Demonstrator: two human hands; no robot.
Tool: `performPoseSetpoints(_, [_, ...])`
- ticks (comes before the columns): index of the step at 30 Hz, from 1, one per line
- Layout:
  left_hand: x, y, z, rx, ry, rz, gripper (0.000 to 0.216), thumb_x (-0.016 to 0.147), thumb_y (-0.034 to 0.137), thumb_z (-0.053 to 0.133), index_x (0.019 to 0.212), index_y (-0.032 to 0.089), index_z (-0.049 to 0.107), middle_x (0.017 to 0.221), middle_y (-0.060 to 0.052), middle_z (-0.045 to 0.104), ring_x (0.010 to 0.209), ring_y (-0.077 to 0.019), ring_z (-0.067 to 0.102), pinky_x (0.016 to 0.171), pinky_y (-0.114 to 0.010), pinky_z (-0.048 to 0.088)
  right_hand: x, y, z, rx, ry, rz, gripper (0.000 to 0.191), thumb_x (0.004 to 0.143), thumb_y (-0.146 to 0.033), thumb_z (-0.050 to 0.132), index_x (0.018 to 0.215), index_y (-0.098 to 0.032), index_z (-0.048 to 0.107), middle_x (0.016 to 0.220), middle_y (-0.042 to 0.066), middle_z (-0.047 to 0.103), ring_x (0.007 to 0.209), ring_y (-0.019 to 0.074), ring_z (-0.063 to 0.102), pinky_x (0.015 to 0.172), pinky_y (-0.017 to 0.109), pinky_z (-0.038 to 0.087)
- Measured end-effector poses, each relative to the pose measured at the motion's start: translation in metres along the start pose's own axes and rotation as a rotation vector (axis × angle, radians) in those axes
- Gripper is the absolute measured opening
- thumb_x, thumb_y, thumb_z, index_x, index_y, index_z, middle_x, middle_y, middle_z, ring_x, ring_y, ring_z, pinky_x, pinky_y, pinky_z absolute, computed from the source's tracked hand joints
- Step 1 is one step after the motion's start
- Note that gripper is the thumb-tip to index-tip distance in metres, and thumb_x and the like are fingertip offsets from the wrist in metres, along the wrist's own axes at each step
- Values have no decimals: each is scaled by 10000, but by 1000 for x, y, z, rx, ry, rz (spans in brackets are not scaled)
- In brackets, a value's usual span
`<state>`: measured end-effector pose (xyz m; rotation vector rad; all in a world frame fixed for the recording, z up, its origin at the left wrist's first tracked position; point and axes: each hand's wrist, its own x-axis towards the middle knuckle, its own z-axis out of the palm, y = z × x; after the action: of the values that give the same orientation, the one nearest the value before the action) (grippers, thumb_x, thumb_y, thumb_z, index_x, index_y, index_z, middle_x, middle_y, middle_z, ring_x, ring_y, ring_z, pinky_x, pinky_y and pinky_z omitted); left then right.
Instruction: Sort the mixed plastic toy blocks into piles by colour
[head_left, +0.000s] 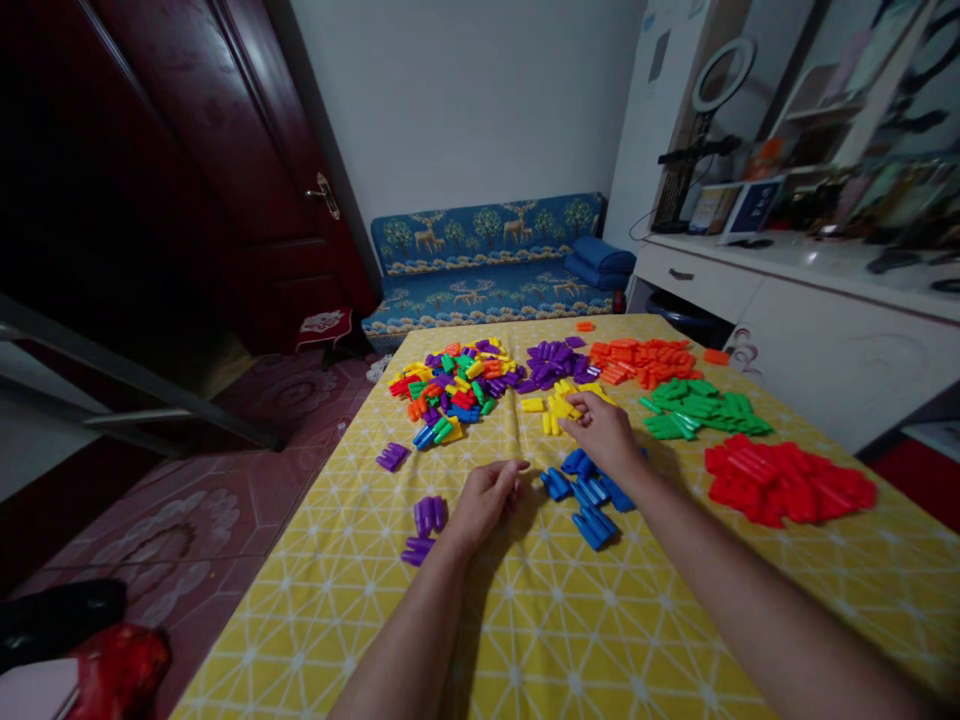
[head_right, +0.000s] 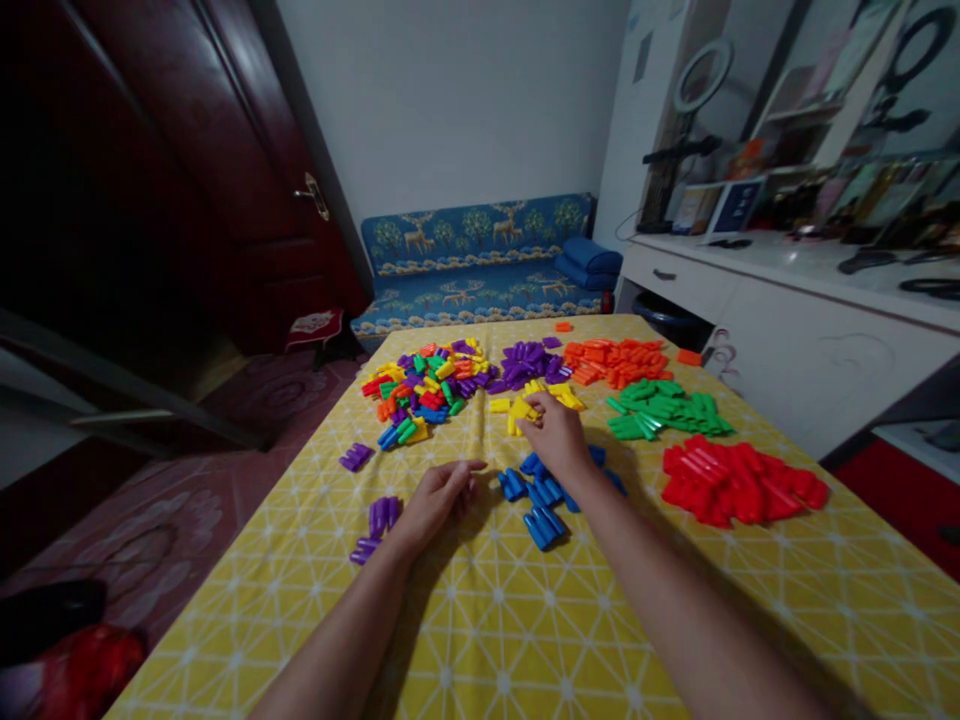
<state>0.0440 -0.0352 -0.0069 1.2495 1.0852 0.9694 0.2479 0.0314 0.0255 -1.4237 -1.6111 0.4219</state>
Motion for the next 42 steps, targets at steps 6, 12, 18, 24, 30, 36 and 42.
performPoseSetpoints(6, [-1, 0, 1, 48, -10, 45, 605, 844, 614, 522, 1074, 77, 679, 660, -12, 597, 486, -90, 484, 477, -213, 377, -12, -12, 7, 28, 109, -84, 423, 757, -175, 583, 1179, -146, 567, 1181, 166, 559, 729, 178, 651, 683, 367, 574])
performPoseSetpoints(12, [-1, 4, -10, 377, 238, 339, 248, 878, 314, 552, 952, 161, 731, 867, -68, 717, 778, -180, 638, 719, -278, 492, -92, -56, 52, 296, -57, -184, 442, 828, -121, 512, 1260, -209, 486, 1248, 122, 528, 1001, 193, 618, 708, 302, 583])
performPoseSetpoints(18, [6, 13, -51, 912, 729, 520, 353, 859, 189, 531, 1193, 207, 646, 1297, -136, 561, 1212, -283, 508, 1033, -446, 405, -117, -56, 68, 357, -132, -135, 473, 811, -59, 494, 1251, -230, 488, 1270, 109, 512, 912, 164, 630, 693, 308, 585])
performPoseSetpoints(24, [23, 9, -75, 1227, 648, 280, 606, 801, 214, 612, 1394, 248, 493, 1501, -165, 355, 1373, -396, 337, 1052, -549, 358, -118, -58, 73, 325, -183, -173, 448, 798, -24, 464, 1191, -227, 530, 1230, 89, 549, 882, 156, 626, 757, 321, 581])
performPoseSetpoints(30, [23, 7, -80, 1255, 580, 184, 437, 816, 155, 545, 1231, 248, 649, 1226, -144, 599, 1067, -309, 598, 912, -427, 465, -117, -55, 76, 334, -180, -148, 420, 805, -25, 449, 1165, -217, 546, 1222, 94, 558, 877, 159, 629, 746, 318, 580])
performPoseSetpoints(36, [14, 22, -66, 685, 566, 408, 366, 874, 269, 525, 1216, 194, 631, 1071, -111, 673, 968, -238, 597, 869, -364, 458, -114, -59, 70, 397, -135, -91, 423, 852, -116, 496, 1261, -222, 478, 1166, 96, 577, 816, 149, 632, 697, 301, 569])
performPoseSetpoints(42, [-3, 34, -20, -112, 84, 156, 531, 871, 520, 525, 1229, 136, 612, 674, -13, 587, 494, -77, 434, 450, -182, 291, -112, -66, 58, 541, -34, 14, 470, 927, -320, 518, 1368, -236, 378, 1221, 113, 588, 843, 167, 650, 721, 310, 554])
